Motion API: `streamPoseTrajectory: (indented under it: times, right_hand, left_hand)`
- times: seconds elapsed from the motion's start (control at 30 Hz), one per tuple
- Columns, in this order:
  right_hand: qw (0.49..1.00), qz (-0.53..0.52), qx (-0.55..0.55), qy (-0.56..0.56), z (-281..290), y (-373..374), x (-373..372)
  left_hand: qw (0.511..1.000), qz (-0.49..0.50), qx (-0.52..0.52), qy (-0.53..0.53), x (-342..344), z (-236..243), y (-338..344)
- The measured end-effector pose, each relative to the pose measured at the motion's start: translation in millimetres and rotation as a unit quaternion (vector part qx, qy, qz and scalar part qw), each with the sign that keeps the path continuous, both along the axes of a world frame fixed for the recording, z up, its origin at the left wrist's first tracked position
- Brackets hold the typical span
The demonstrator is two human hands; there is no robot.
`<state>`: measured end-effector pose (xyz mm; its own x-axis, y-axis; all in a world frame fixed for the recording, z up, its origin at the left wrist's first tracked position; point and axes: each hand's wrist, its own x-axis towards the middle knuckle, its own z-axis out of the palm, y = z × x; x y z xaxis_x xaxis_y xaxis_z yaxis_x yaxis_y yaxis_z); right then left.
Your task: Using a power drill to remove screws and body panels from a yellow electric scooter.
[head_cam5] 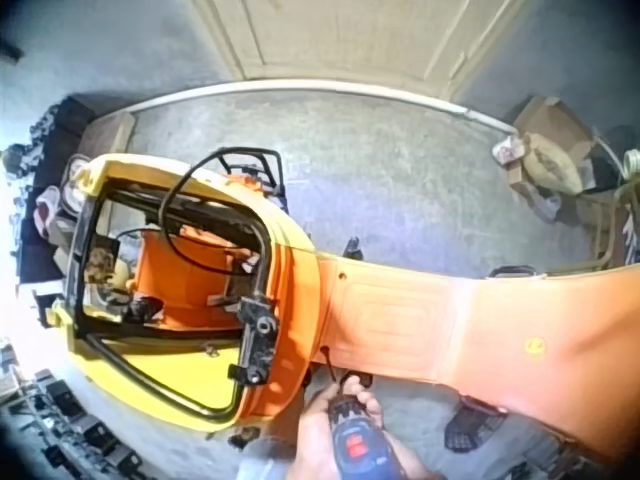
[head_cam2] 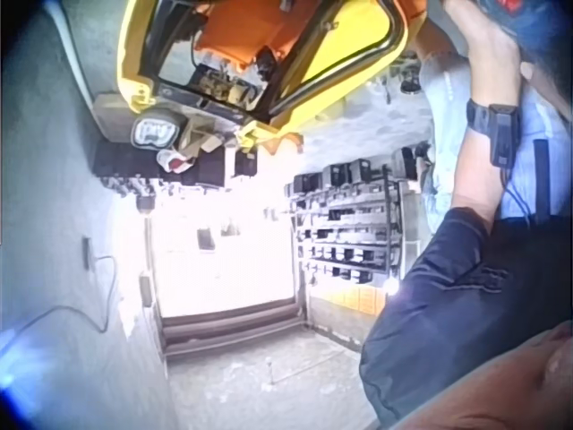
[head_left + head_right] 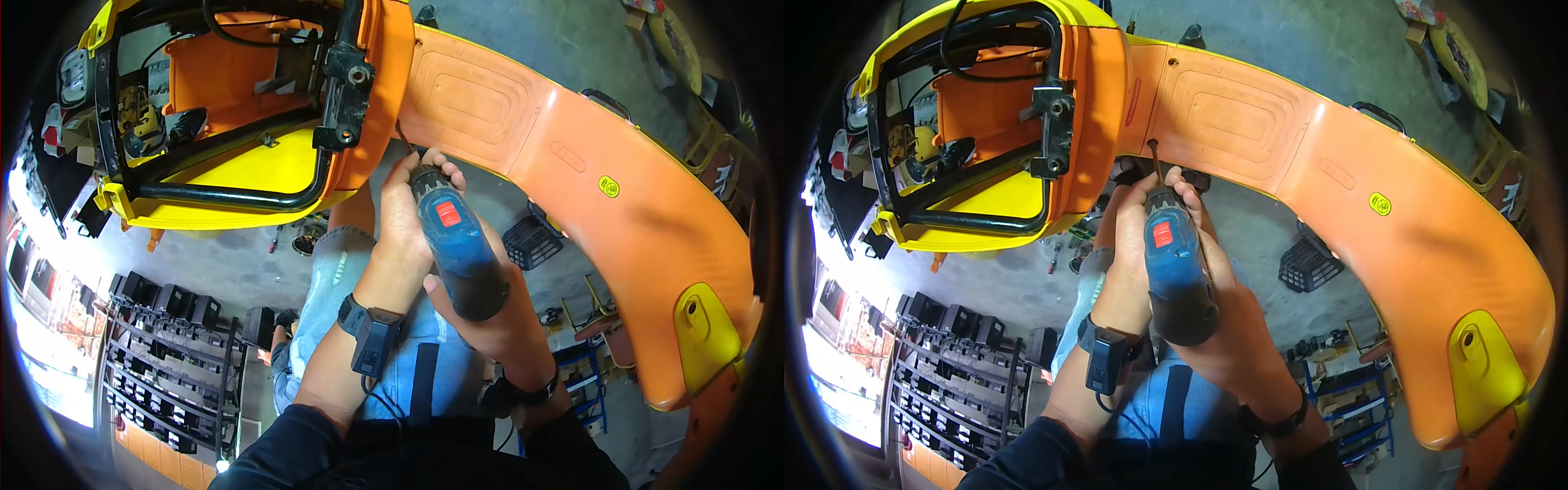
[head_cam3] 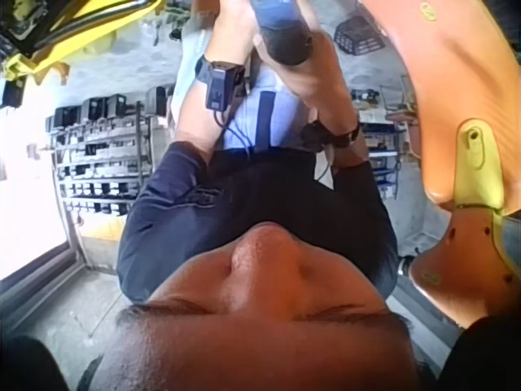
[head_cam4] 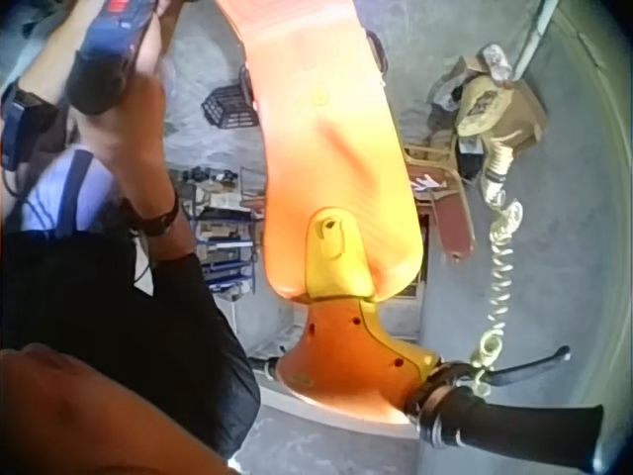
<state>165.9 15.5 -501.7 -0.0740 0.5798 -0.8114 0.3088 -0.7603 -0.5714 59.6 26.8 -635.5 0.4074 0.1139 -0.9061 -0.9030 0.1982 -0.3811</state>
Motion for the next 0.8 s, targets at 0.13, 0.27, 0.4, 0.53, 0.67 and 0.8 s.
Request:
streamPoseTrajectory:
  times: [0.13, 0.27, 0.4, 0.53, 0.67, 0.8]
  right_hand:
    - [0.999, -0.025, -0.016, 0.04, -1, 0, 1]
    - [1.0, -0.013, 0.002, -0.016, -2, -4, -13]
    - [0.996, -0.061, -0.026, -0.053, 6, -2, -20]
    - [0.997, -0.054, -0.003, -0.059, 6, 4, -21]
    - [0.997, -0.019, -0.008, -0.073, 8, 5, -22]
    - [0.997, -0.003, 0.001, -0.077, 6, -1, -24]
  left_hand:
    - [0.998, -0.069, 0.003, -0.002, -2, -1, 2]
    - [0.997, -0.07, 0.024, 0.002, -2, 1, 0]
    - [0.999, -0.052, 0.012, 0.004, -3, 5, -1]
    - [1.0, -0.013, 0.011, -0.015, -1, 8, 5]
    - [0.999, 0.016, 0.017, -0.023, 0, 11, 5]
    - [0.999, 0.006, 0.0, -0.033, -6, 10, -1]
